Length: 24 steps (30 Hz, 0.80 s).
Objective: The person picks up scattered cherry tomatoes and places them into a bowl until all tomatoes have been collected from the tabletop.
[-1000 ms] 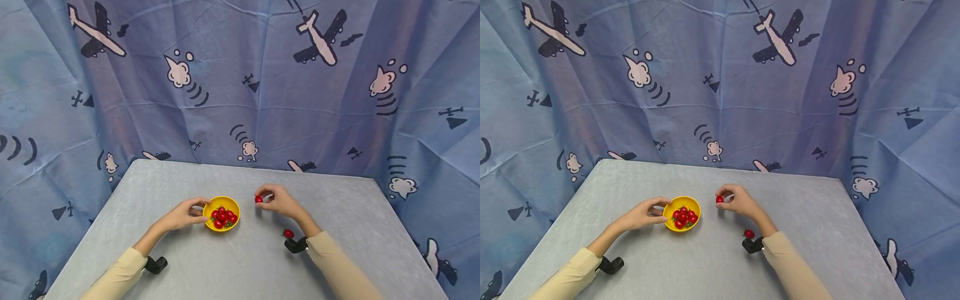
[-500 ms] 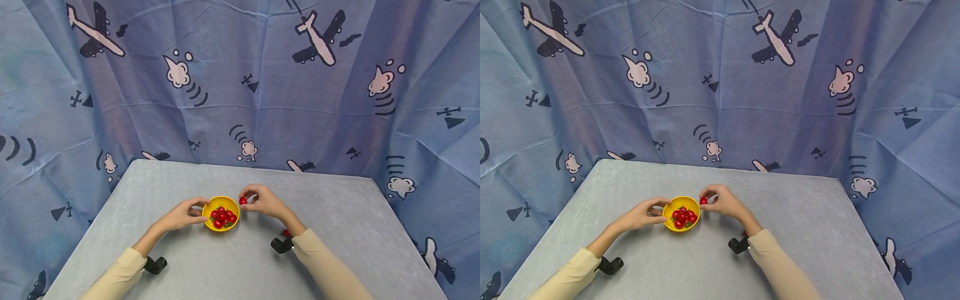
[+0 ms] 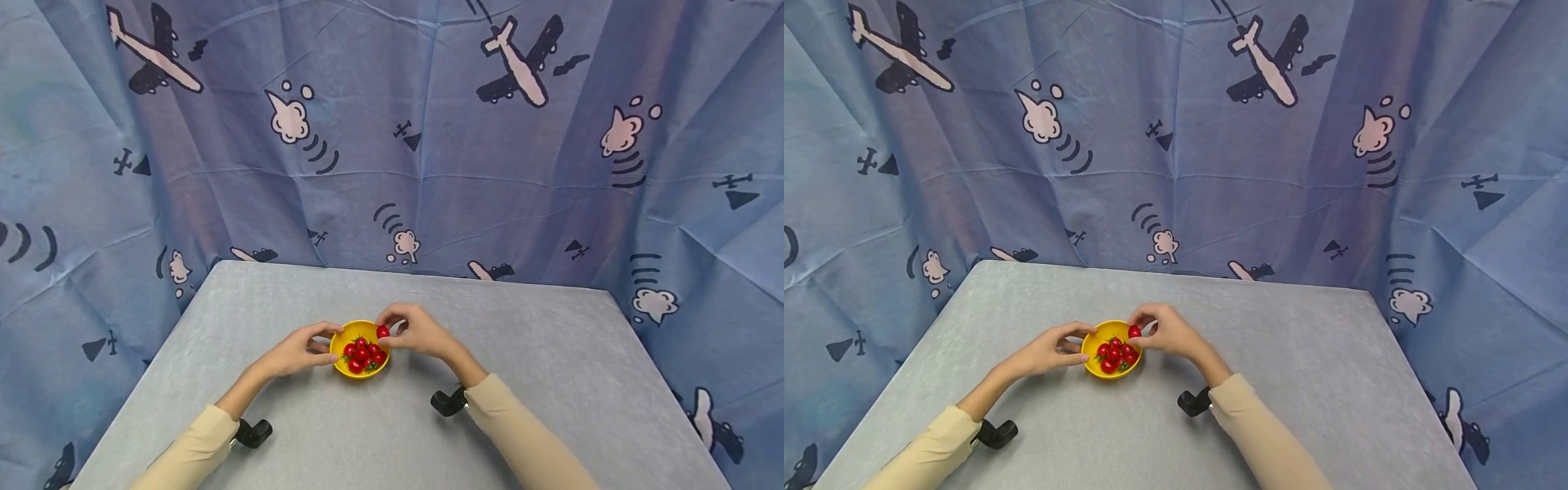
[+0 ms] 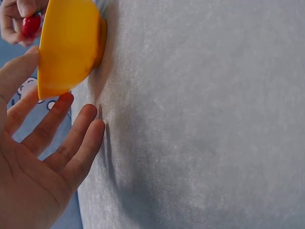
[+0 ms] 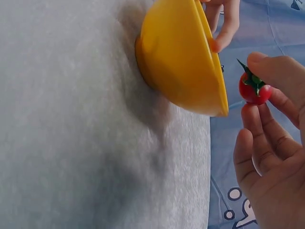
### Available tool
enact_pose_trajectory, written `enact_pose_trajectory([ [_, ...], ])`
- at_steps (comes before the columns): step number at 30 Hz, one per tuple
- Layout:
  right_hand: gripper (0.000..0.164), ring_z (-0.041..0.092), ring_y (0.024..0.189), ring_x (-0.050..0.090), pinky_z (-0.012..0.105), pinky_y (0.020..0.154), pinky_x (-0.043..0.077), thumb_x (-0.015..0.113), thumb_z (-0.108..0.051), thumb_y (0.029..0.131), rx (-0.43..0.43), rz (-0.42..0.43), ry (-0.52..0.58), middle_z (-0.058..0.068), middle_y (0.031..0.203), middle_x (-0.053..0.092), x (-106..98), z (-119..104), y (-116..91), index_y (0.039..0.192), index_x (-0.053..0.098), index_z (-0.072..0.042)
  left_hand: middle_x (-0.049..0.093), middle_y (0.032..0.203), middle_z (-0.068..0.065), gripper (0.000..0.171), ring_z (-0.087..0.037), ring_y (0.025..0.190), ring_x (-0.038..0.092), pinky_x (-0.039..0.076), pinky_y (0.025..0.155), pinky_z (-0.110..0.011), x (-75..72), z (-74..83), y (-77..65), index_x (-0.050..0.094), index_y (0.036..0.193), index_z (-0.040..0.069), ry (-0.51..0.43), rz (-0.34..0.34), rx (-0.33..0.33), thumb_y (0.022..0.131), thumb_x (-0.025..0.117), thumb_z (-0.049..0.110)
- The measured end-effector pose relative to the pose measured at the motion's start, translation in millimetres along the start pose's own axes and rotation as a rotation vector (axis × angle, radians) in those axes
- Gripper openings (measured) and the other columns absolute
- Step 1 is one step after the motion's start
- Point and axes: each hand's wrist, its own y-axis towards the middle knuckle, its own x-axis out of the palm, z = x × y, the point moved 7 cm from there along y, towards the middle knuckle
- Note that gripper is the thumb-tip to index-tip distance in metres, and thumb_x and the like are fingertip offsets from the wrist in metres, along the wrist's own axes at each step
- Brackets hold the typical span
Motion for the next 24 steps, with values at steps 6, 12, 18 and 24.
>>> enact_pose_trajectory([
  [6,0.029,0.033,0.096,0.064,0.053,0.080,0.057,0.083,-0.003,0.084,0.000,-0.010,0.007,0.014,0.103,0.069,5.9,1.2,2.6,0.108,0.070,0.006,0.052,0.141,-0.023,0.050,-0.037,0.108,0.066,0.054,0.094,-0.044,0.1,-1.0,0.1,0.053,0.141,-0.003,-0.001,0.001,-0.008,0.096,0.073,0.009],
  [12,0.029,0.031,0.097,0.064,0.046,0.079,0.058,0.084,-0.008,0.085,-0.003,-0.025,0.009,0.014,0.106,0.069,4.6,1.3,1.4,0.109,0.070,0.002,0.052,0.141,-0.023,0.050,-0.037,0.108,0.065,0.055,0.094,-0.043,0.2,-1.0,0.6,0.053,0.141,-0.003,0.002,0.000,0.000,0.096,0.073,0.009],
  [18,0.026,0.034,0.096,0.064,0.044,0.079,0.058,0.083,-0.004,0.085,0.008,-0.007,-0.007,0.017,0.104,0.069,-6.9,5.4,-6.5,0.107,0.070,0.002,0.052,0.141,-0.022,0.050,-0.035,0.108,0.066,0.055,0.094,-0.039,0.2,-2.7,1.3,0.053,0.141,-0.002,0.000,0.001,-0.005,0.096,0.072,0.009],
  [24,0.023,0.033,0.094,0.065,0.046,0.079,0.058,0.083,-0.003,0.085,0.032,0.020,-0.011,0.020,0.104,0.067,-22.6,15.8,-20.8,0.104,0.070,0.000,0.053,0.140,-0.022,0.050,-0.033,0.106,0.067,0.055,0.093,-0.040,-0.5,-1.5,0.6,0.053,0.140,-0.002,-0.006,0.000,0.001,0.096,0.073,0.007],
])
